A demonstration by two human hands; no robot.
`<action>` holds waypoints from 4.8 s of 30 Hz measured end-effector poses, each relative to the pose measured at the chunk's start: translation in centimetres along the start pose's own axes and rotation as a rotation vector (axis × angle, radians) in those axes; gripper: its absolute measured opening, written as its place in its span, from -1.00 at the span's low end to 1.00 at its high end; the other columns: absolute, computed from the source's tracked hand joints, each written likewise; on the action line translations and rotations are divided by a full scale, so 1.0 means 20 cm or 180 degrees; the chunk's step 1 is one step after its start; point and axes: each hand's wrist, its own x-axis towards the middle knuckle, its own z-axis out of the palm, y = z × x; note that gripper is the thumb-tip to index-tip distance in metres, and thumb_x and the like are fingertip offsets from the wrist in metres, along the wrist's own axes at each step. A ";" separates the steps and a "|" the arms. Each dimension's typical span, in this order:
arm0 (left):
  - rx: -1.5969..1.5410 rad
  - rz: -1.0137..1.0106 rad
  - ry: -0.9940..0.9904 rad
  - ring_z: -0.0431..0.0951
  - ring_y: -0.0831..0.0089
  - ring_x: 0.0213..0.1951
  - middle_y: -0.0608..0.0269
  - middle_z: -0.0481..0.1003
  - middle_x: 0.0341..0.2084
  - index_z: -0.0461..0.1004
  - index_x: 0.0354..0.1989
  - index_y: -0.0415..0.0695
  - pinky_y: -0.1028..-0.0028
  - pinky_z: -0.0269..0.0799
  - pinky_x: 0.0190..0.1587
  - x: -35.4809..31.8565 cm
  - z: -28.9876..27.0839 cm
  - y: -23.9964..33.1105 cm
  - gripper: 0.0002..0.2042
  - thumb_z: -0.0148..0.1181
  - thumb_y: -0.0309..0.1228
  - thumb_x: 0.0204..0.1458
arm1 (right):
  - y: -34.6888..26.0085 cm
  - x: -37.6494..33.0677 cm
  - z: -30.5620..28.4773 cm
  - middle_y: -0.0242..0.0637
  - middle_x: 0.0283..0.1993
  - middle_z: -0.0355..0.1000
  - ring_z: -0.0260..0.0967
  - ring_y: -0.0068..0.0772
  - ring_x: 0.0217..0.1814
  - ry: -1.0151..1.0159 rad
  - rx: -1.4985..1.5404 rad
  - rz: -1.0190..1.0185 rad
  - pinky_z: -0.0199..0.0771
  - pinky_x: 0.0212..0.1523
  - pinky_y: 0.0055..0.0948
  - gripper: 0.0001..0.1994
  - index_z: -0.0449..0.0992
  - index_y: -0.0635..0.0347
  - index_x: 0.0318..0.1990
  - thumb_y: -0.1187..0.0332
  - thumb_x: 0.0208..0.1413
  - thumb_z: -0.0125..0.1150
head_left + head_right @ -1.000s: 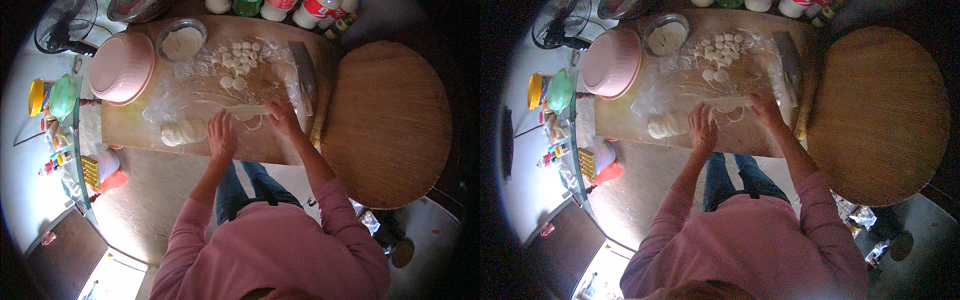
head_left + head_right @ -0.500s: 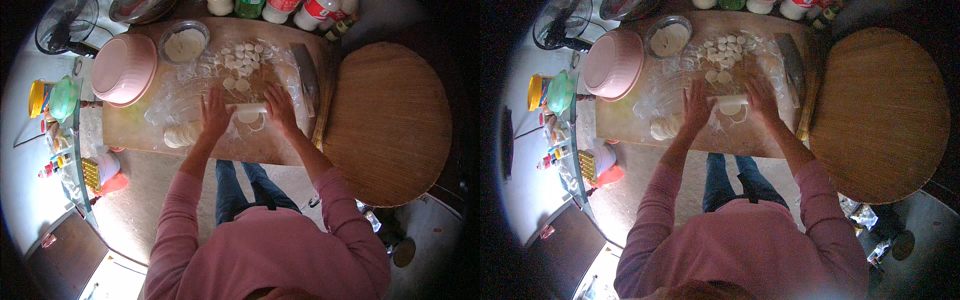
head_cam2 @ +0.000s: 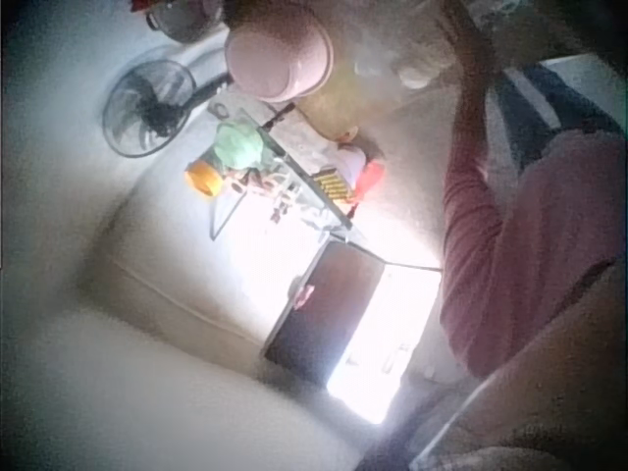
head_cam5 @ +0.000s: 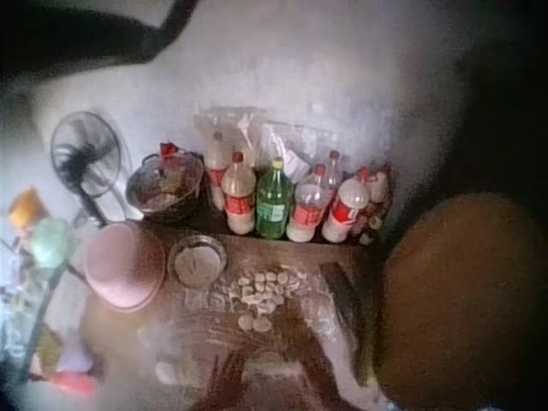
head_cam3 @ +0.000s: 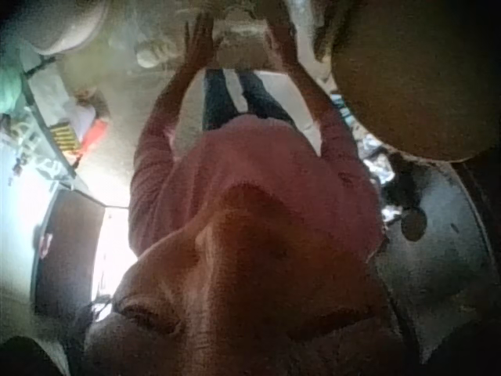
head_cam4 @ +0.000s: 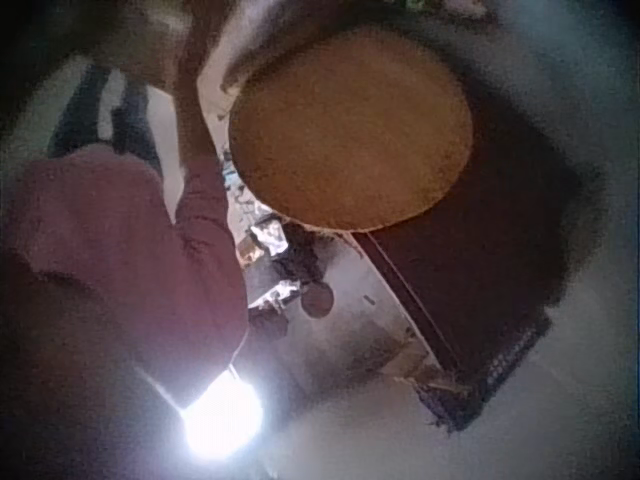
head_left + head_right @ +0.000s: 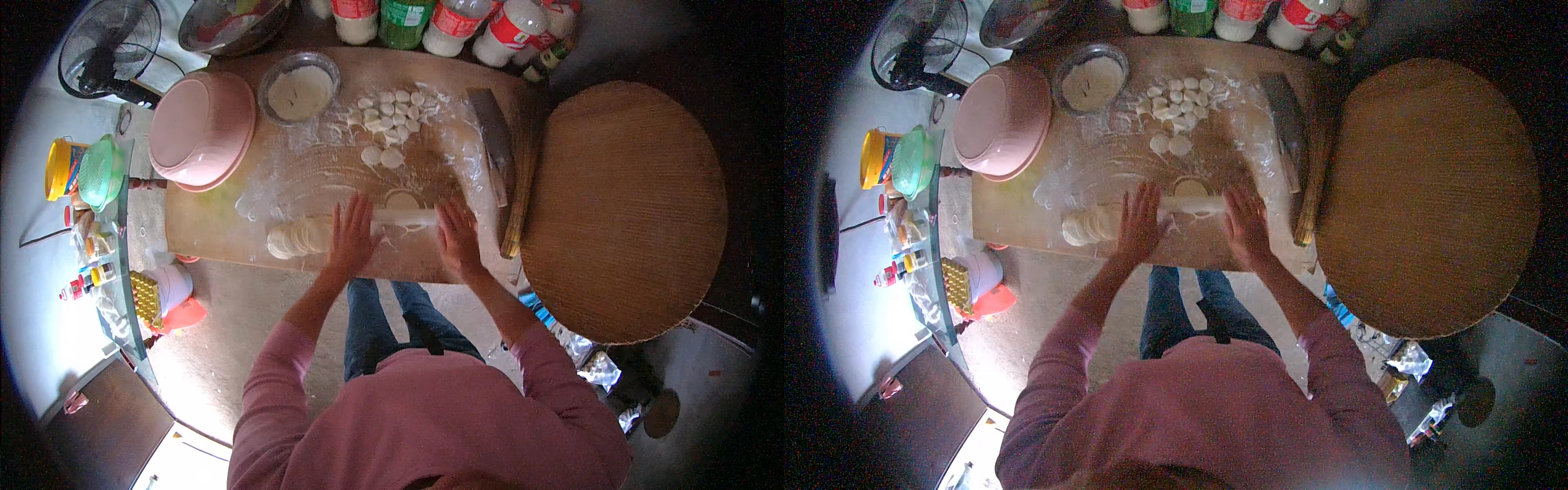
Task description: The person rolls small dough balls into flat circular discs using a rolling pin on a floured wooden table. They repeatedly pick up a dough ball, flatten it, and place the finished disc aside. The process continues with multiple dough pieces.
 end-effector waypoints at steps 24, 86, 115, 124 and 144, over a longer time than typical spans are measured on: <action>-0.0127 -0.0267 0.0071 -0.08 0.10 0.52 0.07 0.00 0.50 0.07 0.47 -0.18 -0.12 -0.19 0.48 -0.04 -0.12 0.04 -0.33 0.12 -0.19 0.25 | -0.16 -0.14 -0.23 -0.09 0.09 0.44 0.36 0.05 0.13 -0.0366 0.0782 -0.0046 0.32 0.15 0.02 -0.45 0.40 0.14 0.22 0.53 0.00 0.29; -0.0221 -0.0100 0.0092 -0.10 0.05 0.53 -0.03 0.00 0.49 0.09 0.45 -0.25 -0.15 -0.22 0.48 0.09 -0.07 0.10 -0.28 0.16 -0.16 0.20 | 0.02 -0.07 -0.15 -0.17 0.19 0.43 0.37 -0.08 0.24 -0.0142 0.0279 -0.0222 0.33 0.24 -0.09 -0.51 0.44 0.12 0.23 0.48 0.10 0.30; 0.0047 -0.0374 -0.0421 -0.08 0.05 0.52 -0.08 -0.01 0.49 0.02 0.48 -0.28 -0.13 -0.23 0.48 -0.05 -0.05 0.33 -0.13 0.14 0.08 0.16 | 0.17 0.05 -0.07 -0.14 0.48 0.17 0.03 -0.05 0.56 -0.0086 0.0305 -0.0033 -0.05 0.50 0.05 -0.52 0.32 0.18 0.33 0.43 0.25 0.13; 0.0429 -0.0633 -0.0078 -0.10 0.08 0.53 -0.01 -0.01 0.50 0.05 0.47 -0.27 -0.12 -0.25 0.48 0.02 0.04 0.24 -0.16 0.10 0.06 0.16 | 0.13 0.20 -0.02 -0.16 0.42 0.26 0.07 -0.02 0.54 -0.0278 0.0260 -0.0050 -0.01 0.50 0.06 -0.59 0.41 0.20 0.23 0.41 0.24 0.16; 0.0455 -0.0724 0.0657 0.01 0.06 0.49 -0.11 0.07 0.45 0.18 0.39 -0.26 -0.11 -0.14 0.45 0.23 -0.10 0.08 -0.18 0.20 0.11 0.11 | 0.13 0.37 -0.06 -0.23 0.24 0.40 0.30 -0.08 0.27 -0.0490 0.0458 -0.0684 0.23 0.32 -0.05 -0.51 0.44 0.13 0.23 0.33 0.12 0.31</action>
